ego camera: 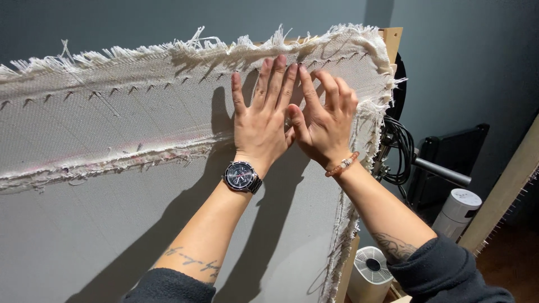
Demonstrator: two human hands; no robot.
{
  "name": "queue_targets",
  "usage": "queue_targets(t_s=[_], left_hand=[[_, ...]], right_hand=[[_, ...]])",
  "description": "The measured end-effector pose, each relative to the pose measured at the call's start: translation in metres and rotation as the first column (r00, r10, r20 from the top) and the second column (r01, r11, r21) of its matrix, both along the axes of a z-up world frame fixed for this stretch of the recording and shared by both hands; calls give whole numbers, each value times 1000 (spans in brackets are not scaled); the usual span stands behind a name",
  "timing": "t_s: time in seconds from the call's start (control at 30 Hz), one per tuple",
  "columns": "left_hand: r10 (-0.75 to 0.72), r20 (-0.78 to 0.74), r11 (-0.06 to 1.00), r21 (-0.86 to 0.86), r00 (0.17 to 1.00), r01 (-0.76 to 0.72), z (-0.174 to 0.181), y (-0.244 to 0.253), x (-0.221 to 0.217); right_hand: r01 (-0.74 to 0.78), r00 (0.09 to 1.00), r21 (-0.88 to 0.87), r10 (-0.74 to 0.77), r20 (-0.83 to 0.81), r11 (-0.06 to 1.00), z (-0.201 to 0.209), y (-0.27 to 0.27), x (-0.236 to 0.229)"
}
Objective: Stretching and securing rug backing fabric onto a wooden tufting frame by pressing it onto tacks.
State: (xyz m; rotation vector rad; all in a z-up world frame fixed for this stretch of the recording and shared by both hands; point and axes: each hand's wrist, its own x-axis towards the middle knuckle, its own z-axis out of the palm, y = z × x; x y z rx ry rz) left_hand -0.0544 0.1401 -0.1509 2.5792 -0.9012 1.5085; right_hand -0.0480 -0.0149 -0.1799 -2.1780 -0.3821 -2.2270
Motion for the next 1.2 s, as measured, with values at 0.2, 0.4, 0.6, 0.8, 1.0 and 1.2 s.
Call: queue_targets(t_s=[0.2, 0.4, 0.6, 0.8, 1.0, 1.2], left_hand=[[11, -52, 1000, 16, 999, -10, -3, 11, -6], [81, -16, 997, 9, 997, -80, -14, 24, -6], [143, -84, 989, 38, 986, -140, -5, 23, -8], [157, -66, 987, 30, 985, -156, -3, 17, -2], [136, -45, 991, 25, 990, -135, -1, 22, -11], [36, 162, 999, 29, 986, -41, -21, 51, 1]], right_hand=[[-49, 999, -17, 49, -7, 999, 2, 10, -5], [81, 997, -26, -82, -13, 996, 4, 7, 15], [72, 997, -20, -72, -22, 997, 1, 9, 16], [34, 998, -8, -35, -46, 999, 4, 16, 5], [-125, 992, 0, 125, -25, 992, 2, 25, -3], [-106, 993, -104, 100, -59, 989, 4, 29, -1]])
